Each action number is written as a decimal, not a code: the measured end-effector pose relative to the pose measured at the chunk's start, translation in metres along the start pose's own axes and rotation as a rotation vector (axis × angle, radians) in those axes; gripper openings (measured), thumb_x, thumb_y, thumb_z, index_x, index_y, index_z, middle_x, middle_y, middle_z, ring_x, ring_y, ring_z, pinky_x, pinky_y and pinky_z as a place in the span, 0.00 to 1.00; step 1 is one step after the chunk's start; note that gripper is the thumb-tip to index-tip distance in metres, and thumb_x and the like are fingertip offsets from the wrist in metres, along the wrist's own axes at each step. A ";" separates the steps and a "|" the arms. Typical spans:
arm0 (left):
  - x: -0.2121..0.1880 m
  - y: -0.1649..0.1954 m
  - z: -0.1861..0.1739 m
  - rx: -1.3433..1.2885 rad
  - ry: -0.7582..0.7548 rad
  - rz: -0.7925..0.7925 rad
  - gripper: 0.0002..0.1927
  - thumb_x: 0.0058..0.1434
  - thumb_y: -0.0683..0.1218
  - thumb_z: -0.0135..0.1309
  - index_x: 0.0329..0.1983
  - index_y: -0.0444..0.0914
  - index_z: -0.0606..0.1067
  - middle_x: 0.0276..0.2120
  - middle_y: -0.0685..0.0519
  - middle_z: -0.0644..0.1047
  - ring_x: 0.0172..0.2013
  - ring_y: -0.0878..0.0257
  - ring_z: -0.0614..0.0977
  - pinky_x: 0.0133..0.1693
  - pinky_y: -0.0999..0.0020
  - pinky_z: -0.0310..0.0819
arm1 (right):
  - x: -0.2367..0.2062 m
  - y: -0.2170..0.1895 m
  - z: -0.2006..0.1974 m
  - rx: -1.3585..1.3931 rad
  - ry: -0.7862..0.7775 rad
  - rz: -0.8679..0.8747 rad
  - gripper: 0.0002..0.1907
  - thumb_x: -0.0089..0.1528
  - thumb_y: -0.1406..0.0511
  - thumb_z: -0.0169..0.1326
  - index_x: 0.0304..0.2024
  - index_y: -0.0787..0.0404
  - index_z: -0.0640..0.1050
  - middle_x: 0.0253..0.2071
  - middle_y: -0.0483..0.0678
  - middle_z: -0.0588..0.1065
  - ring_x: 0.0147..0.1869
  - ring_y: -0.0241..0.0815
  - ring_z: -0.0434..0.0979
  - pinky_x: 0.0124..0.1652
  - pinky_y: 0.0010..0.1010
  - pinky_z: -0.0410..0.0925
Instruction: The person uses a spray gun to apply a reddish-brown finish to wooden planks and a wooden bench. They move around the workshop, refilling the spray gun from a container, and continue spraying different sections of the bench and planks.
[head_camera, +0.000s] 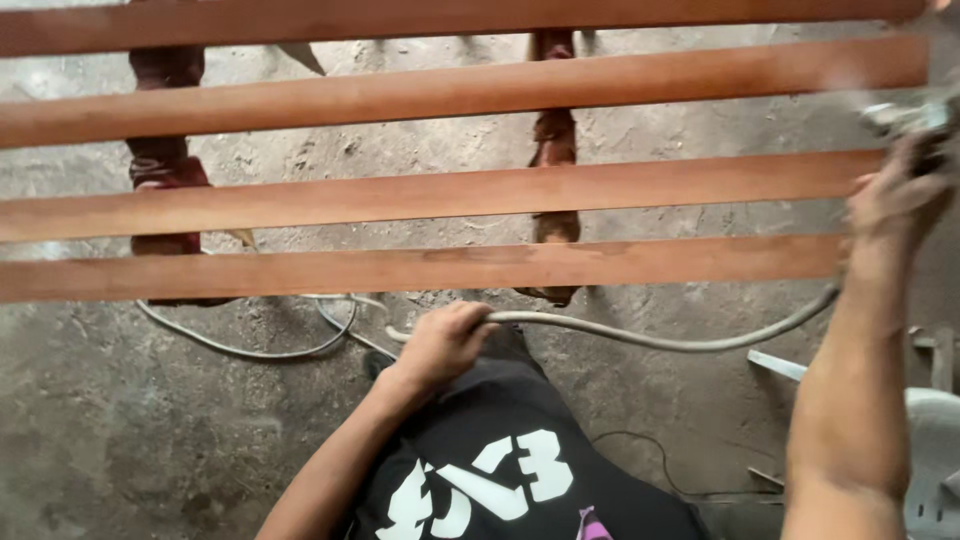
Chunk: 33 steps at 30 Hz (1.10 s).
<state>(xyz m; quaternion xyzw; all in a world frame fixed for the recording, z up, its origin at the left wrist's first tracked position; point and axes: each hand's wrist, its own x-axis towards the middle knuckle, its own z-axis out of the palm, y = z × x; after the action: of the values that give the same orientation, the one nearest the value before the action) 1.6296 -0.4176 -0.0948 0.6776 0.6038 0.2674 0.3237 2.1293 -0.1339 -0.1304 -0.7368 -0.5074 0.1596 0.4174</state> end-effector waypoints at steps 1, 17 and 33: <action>-0.007 -0.008 -0.013 0.006 0.041 -0.033 0.11 0.62 0.48 0.59 0.43 0.38 0.80 0.36 0.45 0.82 0.36 0.46 0.83 0.37 0.54 0.77 | -0.020 -0.018 0.010 0.030 -0.055 -0.046 0.25 0.82 0.51 0.46 0.54 0.68 0.76 0.37 0.48 0.77 0.31 0.34 0.76 0.27 0.25 0.67; -0.233 -0.228 -0.294 -0.165 0.546 -0.224 0.14 0.58 0.39 0.64 0.49 0.36 0.82 0.29 0.46 0.79 0.28 0.56 0.81 0.31 0.65 0.73 | -0.389 -0.365 0.257 0.367 -0.659 0.075 0.26 0.71 0.42 0.45 0.46 0.56 0.71 0.27 0.42 0.69 0.21 0.30 0.65 0.18 0.25 0.59; -0.495 -0.362 -0.412 -0.287 1.110 -0.402 0.15 0.58 0.43 0.66 0.48 0.36 0.82 0.37 0.53 0.79 0.38 0.65 0.79 0.41 0.71 0.74 | -0.675 -0.664 0.565 0.645 -1.151 0.023 0.25 0.66 0.41 0.47 0.43 0.53 0.67 0.24 0.42 0.68 0.16 0.33 0.66 0.16 0.26 0.61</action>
<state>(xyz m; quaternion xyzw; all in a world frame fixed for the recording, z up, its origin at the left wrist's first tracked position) 1.0227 -0.8388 -0.0900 0.2594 0.7564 0.5933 0.0925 1.0561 -0.3822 -0.0808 -0.3773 -0.5685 0.6763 0.2776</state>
